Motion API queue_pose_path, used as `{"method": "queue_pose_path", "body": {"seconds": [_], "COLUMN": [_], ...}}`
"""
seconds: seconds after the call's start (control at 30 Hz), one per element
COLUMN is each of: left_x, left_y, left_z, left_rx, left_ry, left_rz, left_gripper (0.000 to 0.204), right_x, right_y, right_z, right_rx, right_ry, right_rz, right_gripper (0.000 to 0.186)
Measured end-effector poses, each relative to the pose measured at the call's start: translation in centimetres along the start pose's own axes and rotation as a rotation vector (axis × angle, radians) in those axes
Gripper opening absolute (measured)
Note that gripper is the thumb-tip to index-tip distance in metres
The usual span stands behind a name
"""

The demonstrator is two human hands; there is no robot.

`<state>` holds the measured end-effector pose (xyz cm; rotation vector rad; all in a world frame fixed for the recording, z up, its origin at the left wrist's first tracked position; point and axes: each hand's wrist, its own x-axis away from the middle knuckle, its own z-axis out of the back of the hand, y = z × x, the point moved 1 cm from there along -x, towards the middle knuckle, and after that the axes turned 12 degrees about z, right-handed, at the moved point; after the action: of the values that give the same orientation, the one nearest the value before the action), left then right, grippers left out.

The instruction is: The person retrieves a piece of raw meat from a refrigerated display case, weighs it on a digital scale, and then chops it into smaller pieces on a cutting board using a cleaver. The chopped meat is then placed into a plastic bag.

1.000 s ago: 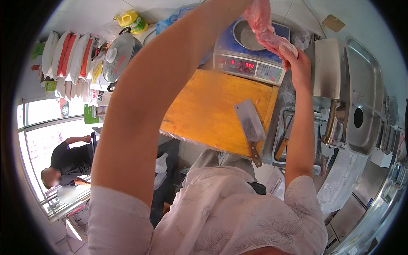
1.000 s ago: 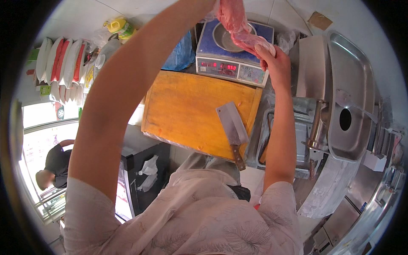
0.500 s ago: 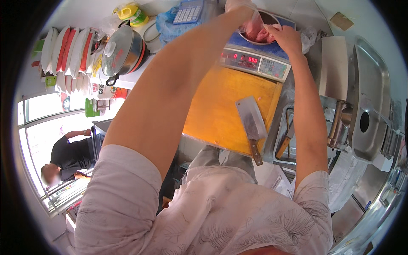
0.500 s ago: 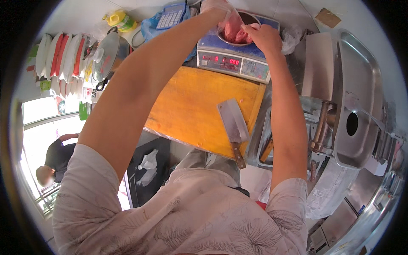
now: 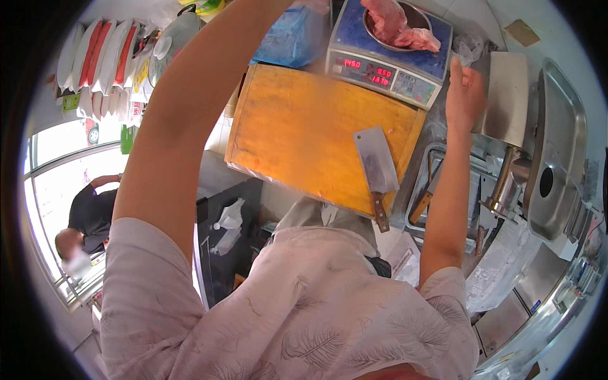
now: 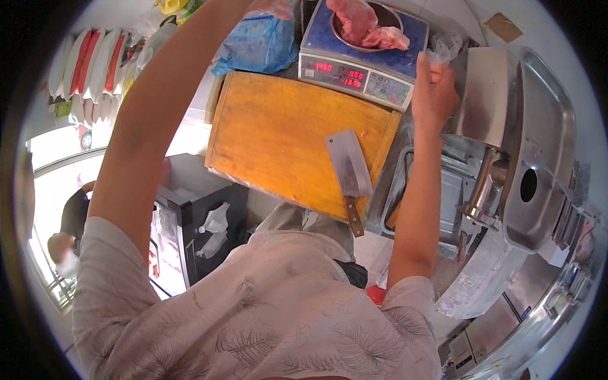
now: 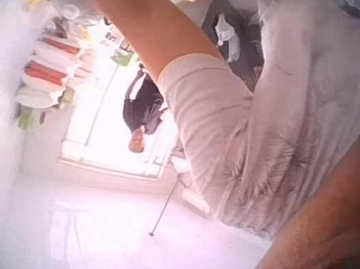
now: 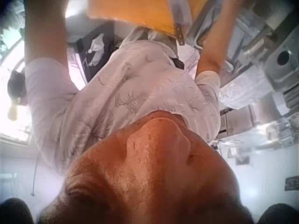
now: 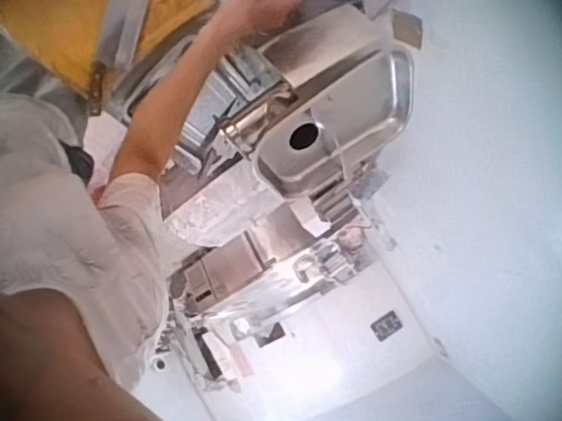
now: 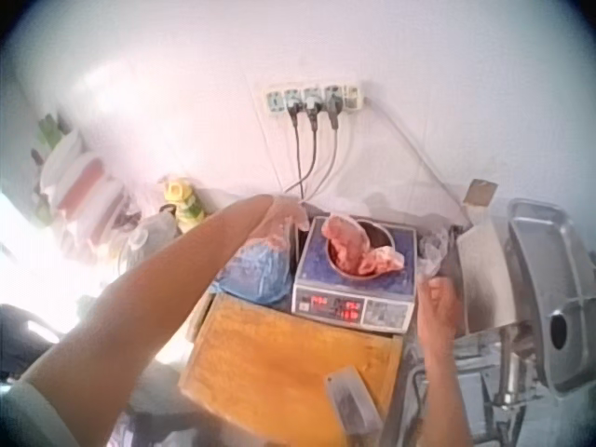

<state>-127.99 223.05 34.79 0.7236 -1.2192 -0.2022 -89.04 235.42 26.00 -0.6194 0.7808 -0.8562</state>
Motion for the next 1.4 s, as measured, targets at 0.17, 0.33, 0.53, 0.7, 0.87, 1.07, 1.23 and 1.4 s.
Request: {"method": "queue_pose_path", "body": {"seconds": [0.17, 0.33, 0.53, 0.7, 0.87, 1.07, 1.23, 1.4], "left_x": [-2.6, -1.2, 1.4, 1.1, -0.4, 6.4, 18.9, 24.4], "left_y": [-6.5, -9.1, -11.6, -14.5, -19.6, -33.2, -42.2, -56.4], "left_z": [4.6, 3.4, 0.8, 1.8, 1.2, -4.6, -13.9, -17.4], "left_rx": [0.124, 0.11, -0.19, -0.08, -0.375, -0.677, -0.577, 0.492], "left_ry": [-0.108, 0.125, 0.314, 0.179, 0.035, -0.032, -0.043, 0.391], "left_rz": [0.015, 0.177, -0.152, -0.072, 0.032, -0.011, 0.058, 0.552], "left_gripper": [0.023, 0.019, 0.033, 0.035, 0.029, 0.031, 0.029, 0.022], "right_x": [4.0, 5.2, 5.9, 7.9, 11.7, 20.5, 28.6, 30.0], "right_y": [2.7, 3.3, 3.9, 4.4, -1.3, -3.1, -2.3, -3.5], "right_z": [-1.0, -0.7, -0.3, -0.9, -3.7, -0.5, 2.9, 2.5], "right_rx": [-0.13, -0.148, -0.156, -0.201, -0.539, -0.636, -0.48, -0.555], "right_ry": [0.013, 0.02, 0.028, -0.113, -0.446, -0.631, -0.765, -0.855], "right_rz": [-0.148, -0.184, -0.198, -0.23, -0.469, -0.498, -0.441, -0.392], "right_gripper": [0.052, 0.052, 0.051, 0.05, 0.05, 0.05, 0.046, 0.046]}}
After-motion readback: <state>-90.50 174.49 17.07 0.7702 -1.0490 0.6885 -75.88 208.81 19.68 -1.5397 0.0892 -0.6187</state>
